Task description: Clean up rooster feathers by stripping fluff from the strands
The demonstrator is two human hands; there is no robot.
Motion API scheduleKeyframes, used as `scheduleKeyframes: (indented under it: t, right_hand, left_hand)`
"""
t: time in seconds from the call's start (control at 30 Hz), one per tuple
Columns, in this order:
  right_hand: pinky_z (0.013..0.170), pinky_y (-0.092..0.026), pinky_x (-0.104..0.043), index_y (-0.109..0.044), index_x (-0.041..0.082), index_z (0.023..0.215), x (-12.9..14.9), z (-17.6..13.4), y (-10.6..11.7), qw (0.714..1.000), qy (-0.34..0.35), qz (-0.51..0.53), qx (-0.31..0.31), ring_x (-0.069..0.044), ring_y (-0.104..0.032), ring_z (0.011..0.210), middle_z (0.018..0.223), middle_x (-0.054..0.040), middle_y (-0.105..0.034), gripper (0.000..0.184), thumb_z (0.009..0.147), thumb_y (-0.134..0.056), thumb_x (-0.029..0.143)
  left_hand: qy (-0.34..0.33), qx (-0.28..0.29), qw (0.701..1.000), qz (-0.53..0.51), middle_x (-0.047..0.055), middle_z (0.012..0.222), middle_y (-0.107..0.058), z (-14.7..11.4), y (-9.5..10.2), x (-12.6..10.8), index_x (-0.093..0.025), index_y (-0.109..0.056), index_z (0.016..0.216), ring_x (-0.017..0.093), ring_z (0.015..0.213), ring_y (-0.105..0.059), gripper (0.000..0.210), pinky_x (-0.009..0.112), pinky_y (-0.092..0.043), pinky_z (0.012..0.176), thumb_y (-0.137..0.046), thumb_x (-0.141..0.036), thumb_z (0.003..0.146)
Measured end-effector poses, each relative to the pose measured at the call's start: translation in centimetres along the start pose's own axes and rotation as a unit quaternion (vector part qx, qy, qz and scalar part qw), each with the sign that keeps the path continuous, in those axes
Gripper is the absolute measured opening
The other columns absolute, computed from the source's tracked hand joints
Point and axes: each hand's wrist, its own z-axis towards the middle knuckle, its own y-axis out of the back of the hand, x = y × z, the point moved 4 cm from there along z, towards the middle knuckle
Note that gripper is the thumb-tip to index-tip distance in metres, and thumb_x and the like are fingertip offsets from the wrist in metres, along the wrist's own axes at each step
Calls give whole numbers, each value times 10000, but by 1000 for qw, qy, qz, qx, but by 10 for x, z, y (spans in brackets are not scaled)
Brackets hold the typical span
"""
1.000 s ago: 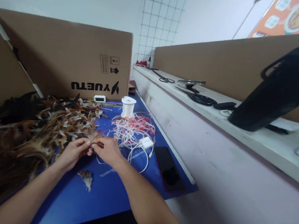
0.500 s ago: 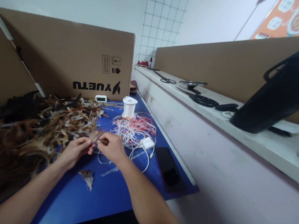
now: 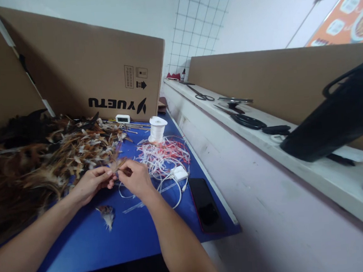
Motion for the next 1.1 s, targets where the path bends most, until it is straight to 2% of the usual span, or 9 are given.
scheduleKeyframes:
  t: [0.33, 0.5, 0.8, 1.1]
  right_hand:
    - [616, -470, -226, -645, 181, 712, -1, 0, 0, 1000, 23, 11, 1, -113, -584, 615, 692, 2, -655, 97, 746, -564, 141]
    - [655, -488, -235, -656, 191, 726, -4, 0, -2, 1000, 14, 8, 10, -120, -612, 663, 744, -7, -678, 105, 754, -571, 138]
    - [675, -481, -242, -668, 200, 742, 1, 1, 0, 999, 43, -5, 29, -125, -622, 691, 753, -5, -682, 99, 778, -587, 156]
    - [724, -459, -256, -648, 191, 754, 5, -1, -1, 990, 117, -69, 32, -140, -600, 724, 750, -27, -662, 110, 822, -568, 157]
  left_hand:
    - [2, 2, 1000, 7, 40, 640, -659, 0, 1, 1, -121, -675, 714, 103, 510, -569, 277, 225, -482, 530, -756, -382, 671]
    - [5, 2, 1000, 10, 35, 603, -646, -1, 0, 0, -119, -676, 702, 103, 501, -564, 274, 221, -479, 530, -760, -378, 666]
    - [2, 1, 1000, 29, 38, 571, -641, -1, 1, -2, -126, -677, 691, 115, 484, -558, 266, 238, -480, 522, -754, -378, 660]
    - [-1, -4, 997, 71, 35, 576, -643, -1, 1, -3, -126, -675, 688, 120, 496, -565, 303, 239, -491, 535, -766, -411, 640]
